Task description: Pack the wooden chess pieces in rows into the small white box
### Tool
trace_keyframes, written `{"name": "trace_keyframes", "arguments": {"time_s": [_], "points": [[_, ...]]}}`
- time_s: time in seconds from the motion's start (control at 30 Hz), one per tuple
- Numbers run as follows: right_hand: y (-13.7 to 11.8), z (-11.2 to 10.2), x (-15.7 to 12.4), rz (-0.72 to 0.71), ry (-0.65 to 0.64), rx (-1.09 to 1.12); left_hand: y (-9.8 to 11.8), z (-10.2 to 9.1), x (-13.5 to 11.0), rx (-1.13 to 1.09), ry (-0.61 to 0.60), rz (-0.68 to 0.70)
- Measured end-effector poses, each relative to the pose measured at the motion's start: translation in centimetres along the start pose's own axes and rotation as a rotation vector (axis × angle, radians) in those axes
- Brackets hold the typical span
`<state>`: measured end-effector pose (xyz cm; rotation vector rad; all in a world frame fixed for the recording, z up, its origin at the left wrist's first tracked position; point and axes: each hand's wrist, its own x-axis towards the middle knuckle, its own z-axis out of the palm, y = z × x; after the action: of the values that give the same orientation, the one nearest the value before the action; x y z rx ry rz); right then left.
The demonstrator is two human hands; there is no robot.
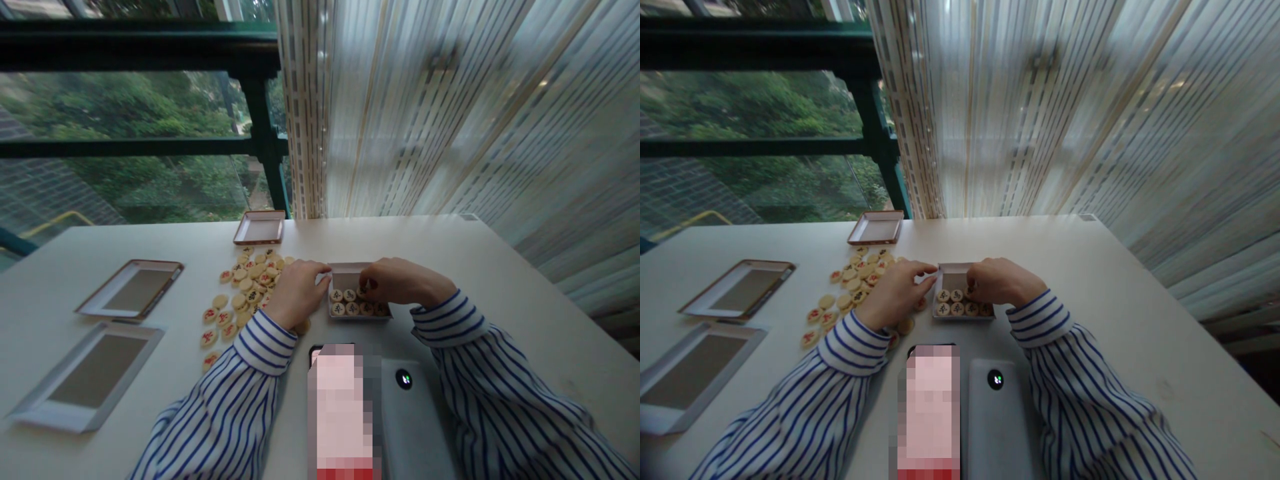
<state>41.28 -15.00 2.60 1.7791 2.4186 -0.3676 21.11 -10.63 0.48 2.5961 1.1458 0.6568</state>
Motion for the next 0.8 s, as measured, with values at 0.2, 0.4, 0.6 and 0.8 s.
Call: {"name": "trace_keyframes", "arguments": {"time_s": [0.2, 0.4, 0.6, 0.8], "points": [[0.09, 0.02, 0.06, 0.022, -0.016, -0.017, 0.17, -0.19, 0.01, 0.016, -0.032, -0.024], [-0.07, -0.23, 0.08, 0.028, -0.06, -0.052, 0.33, -0.37, -0.09, 0.033, -0.045, -0.035], [-0.21, -0.3, -0.01, 0.013, -0.068, -0.037, 0.37, -0.45, 0.01, 0.036, -0.052, -0.033], [-0.33, -0.4, -0.15, 0.02, -0.059, -0.035, 0.34, -0.38, -0.04, 0.033, -0.05, -0.035]]}}
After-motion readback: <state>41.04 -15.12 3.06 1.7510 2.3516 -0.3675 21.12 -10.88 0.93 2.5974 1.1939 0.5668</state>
